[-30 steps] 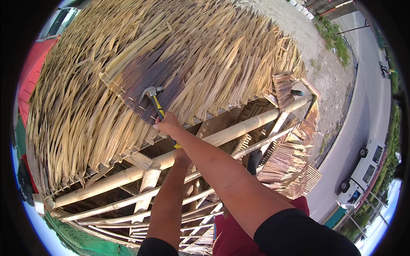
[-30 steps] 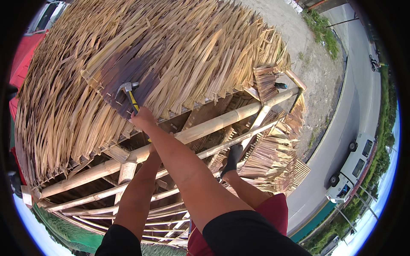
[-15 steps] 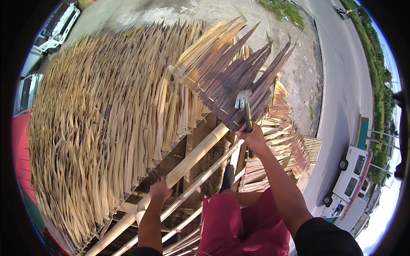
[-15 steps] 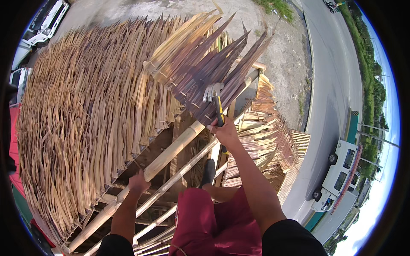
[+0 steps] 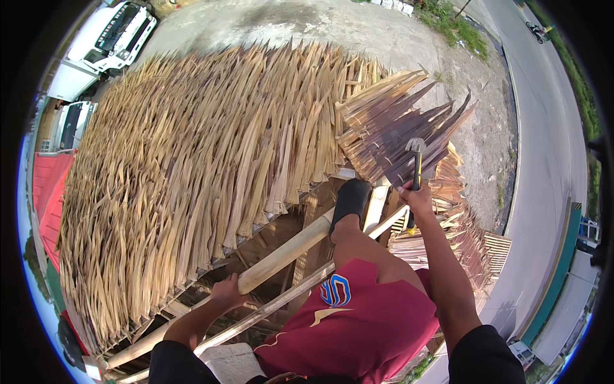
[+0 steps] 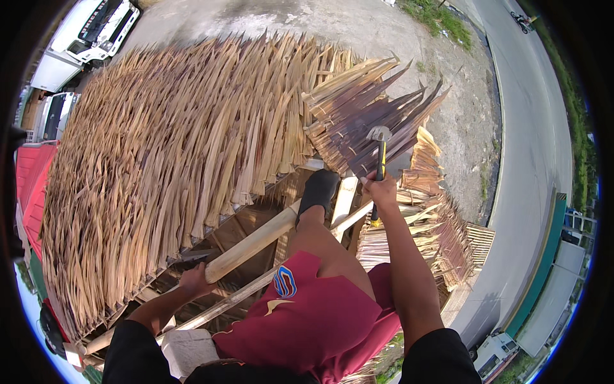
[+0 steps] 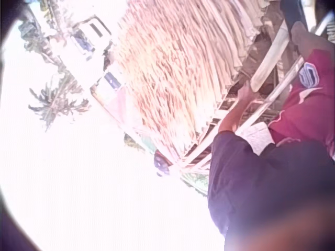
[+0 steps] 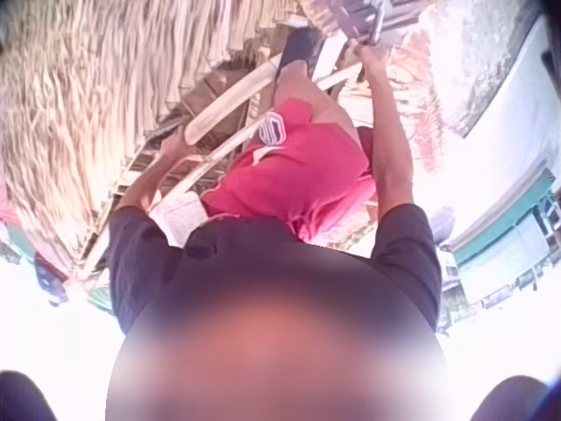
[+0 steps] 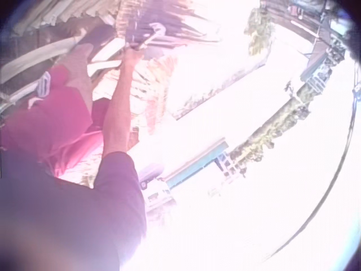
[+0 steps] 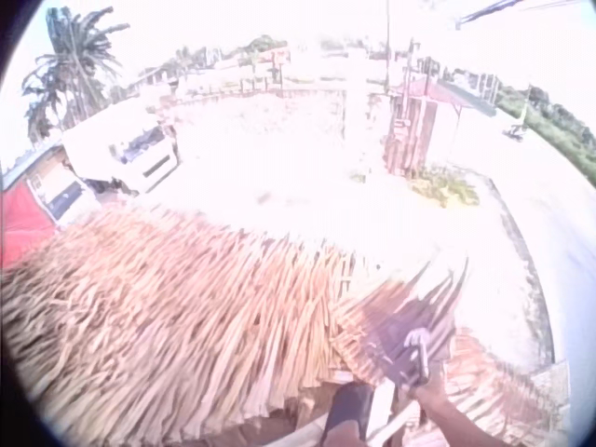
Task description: The person secures dried palm leaves onto a bamboo roof frame using a hammer and nails. They repeatedly position leaf bundles, drive nails into the bamboo supports, and adjust the thatch to cover the structure.
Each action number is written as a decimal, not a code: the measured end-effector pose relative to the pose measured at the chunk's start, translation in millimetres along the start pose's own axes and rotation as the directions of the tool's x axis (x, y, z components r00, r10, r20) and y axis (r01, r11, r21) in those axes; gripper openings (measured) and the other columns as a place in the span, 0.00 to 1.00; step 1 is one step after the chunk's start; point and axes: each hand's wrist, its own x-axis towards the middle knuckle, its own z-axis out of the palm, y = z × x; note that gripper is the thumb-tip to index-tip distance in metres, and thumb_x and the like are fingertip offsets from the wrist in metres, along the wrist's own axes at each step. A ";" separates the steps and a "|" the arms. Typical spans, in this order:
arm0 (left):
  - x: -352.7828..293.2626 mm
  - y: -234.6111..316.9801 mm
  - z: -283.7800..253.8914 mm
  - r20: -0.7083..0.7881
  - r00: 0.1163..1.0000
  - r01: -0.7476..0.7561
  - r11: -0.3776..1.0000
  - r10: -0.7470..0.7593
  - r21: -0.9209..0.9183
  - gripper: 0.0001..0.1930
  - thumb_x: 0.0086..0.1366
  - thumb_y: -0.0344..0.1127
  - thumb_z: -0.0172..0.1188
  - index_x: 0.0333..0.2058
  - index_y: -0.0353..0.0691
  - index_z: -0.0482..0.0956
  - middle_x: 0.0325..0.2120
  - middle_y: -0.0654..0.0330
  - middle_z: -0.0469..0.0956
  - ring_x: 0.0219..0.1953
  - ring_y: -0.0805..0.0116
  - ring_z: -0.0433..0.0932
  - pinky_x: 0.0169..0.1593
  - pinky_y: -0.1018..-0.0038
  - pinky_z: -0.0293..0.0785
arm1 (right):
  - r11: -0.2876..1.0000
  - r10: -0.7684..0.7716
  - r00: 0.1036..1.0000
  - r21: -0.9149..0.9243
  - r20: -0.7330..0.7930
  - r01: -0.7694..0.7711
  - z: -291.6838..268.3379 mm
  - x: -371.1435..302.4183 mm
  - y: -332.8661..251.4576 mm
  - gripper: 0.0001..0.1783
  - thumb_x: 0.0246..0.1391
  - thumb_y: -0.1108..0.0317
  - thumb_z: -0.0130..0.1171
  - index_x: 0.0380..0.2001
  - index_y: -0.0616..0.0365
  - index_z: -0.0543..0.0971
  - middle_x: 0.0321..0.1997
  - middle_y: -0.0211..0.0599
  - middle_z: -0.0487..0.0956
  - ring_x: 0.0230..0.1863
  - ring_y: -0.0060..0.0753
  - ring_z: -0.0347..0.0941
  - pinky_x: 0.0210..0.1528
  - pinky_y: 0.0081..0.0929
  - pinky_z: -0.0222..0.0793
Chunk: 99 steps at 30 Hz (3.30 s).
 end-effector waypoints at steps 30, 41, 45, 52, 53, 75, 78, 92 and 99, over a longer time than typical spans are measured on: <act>339.7 262.8 -122.2 0.012 0.753 -0.528 0.593 0.658 0.608 0.54 0.53 0.60 0.64 0.69 0.35 0.48 0.66 0.44 0.54 0.70 0.49 0.50 0.71 0.50 0.42 | 0.921 0.347 0.938 -0.197 0.017 -0.337 -261.5 88.2 45.9 0.05 0.51 0.80 0.60 0.31 0.66 0.75 0.22 0.40 0.78 0.19 0.27 0.75 0.19 0.24 0.71; 379.3 263.5 -106.5 -0.267 0.625 -0.652 0.679 0.733 0.338 0.46 0.48 0.41 0.66 0.67 0.43 0.56 0.60 0.45 0.57 0.67 0.46 0.52 0.71 0.49 0.39 | 0.909 0.406 0.902 -0.035 -0.143 -0.415 -242.2 87.7 74.6 0.11 0.52 0.70 0.64 0.22 0.66 0.76 0.16 0.36 0.73 0.13 0.24 0.66 0.14 0.26 0.60; 380.5 245.5 -104.7 -0.260 0.631 -0.663 0.683 0.730 0.307 0.46 0.46 0.39 0.66 0.66 0.44 0.58 0.60 0.46 0.58 0.66 0.46 0.53 0.71 0.49 0.40 | 0.888 0.437 0.837 0.007 -0.329 -0.460 -210.8 74.5 88.0 0.12 0.52 0.67 0.66 0.22 0.61 0.75 0.16 0.33 0.73 0.14 0.23 0.66 0.15 0.25 0.59; 403.4 233.4 -95.4 -0.279 0.599 -0.670 0.660 0.751 0.340 0.46 0.44 0.40 0.66 0.65 0.46 0.60 0.60 0.47 0.58 0.66 0.46 0.53 0.70 0.49 0.42 | 0.863 0.491 0.818 0.296 -0.298 -0.410 -141.8 30.7 89.1 0.09 0.55 0.73 0.64 0.30 0.63 0.72 0.25 0.39 0.76 0.17 0.21 0.66 0.16 0.21 0.60; 407.2 235.2 -91.1 -0.343 0.535 -0.686 0.634 0.772 0.357 0.46 0.45 0.41 0.66 0.66 0.46 0.59 0.60 0.47 0.58 0.66 0.46 0.53 0.70 0.48 0.41 | 0.873 0.454 0.855 0.314 -0.250 -0.372 -141.2 27.0 80.4 0.09 0.56 0.73 0.63 0.31 0.62 0.71 0.25 0.37 0.75 0.18 0.21 0.65 0.16 0.20 0.59; 33.3 362.7 -169.2 0.220 0.715 -0.690 0.720 0.663 0.071 0.09 0.61 0.31 0.57 0.36 0.33 0.82 0.31 0.45 0.81 0.31 0.51 0.82 0.39 0.63 0.77 | 0.913 -0.406 0.914 -0.040 0.008 0.406 -245.7 -130.2 -82.3 0.10 0.53 0.69 0.66 0.33 0.59 0.74 0.20 0.23 0.70 0.16 0.11 0.62 0.16 0.13 0.52; 35.7 359.4 -73.5 -0.104 0.812 -0.563 0.817 0.575 0.121 0.12 0.59 0.32 0.58 0.40 0.34 0.81 0.34 0.42 0.80 0.35 0.44 0.81 0.44 0.56 0.76 | 0.949 -0.307 0.950 -0.051 0.054 0.310 -207.9 -132.2 -80.2 0.10 0.53 0.70 0.66 0.33 0.60 0.74 0.20 0.24 0.70 0.16 0.13 0.63 0.16 0.15 0.52; 75.3 334.3 -36.7 -0.499 0.609 -0.489 0.787 0.616 0.375 0.08 0.54 0.35 0.60 0.34 0.45 0.83 0.31 0.59 0.82 0.32 0.59 0.83 0.33 0.61 0.78 | 0.967 -0.243 0.941 -0.016 0.235 0.253 -167.6 -109.3 -43.1 0.08 0.53 0.73 0.65 0.32 0.60 0.74 0.18 0.25 0.70 0.16 0.14 0.63 0.17 0.17 0.53; 26.7 358.7 -187.1 0.071 0.711 -0.638 0.598 0.700 0.485 0.05 0.53 0.29 0.59 0.29 0.41 0.82 0.26 0.52 0.81 0.33 0.51 0.81 0.35 0.59 0.76 | 0.937 -0.323 0.946 0.138 -0.004 0.321 -165.6 -94.5 -36.3 0.08 0.53 0.74 0.64 0.30 0.59 0.74 0.18 0.25 0.69 0.16 0.15 0.63 0.18 0.17 0.53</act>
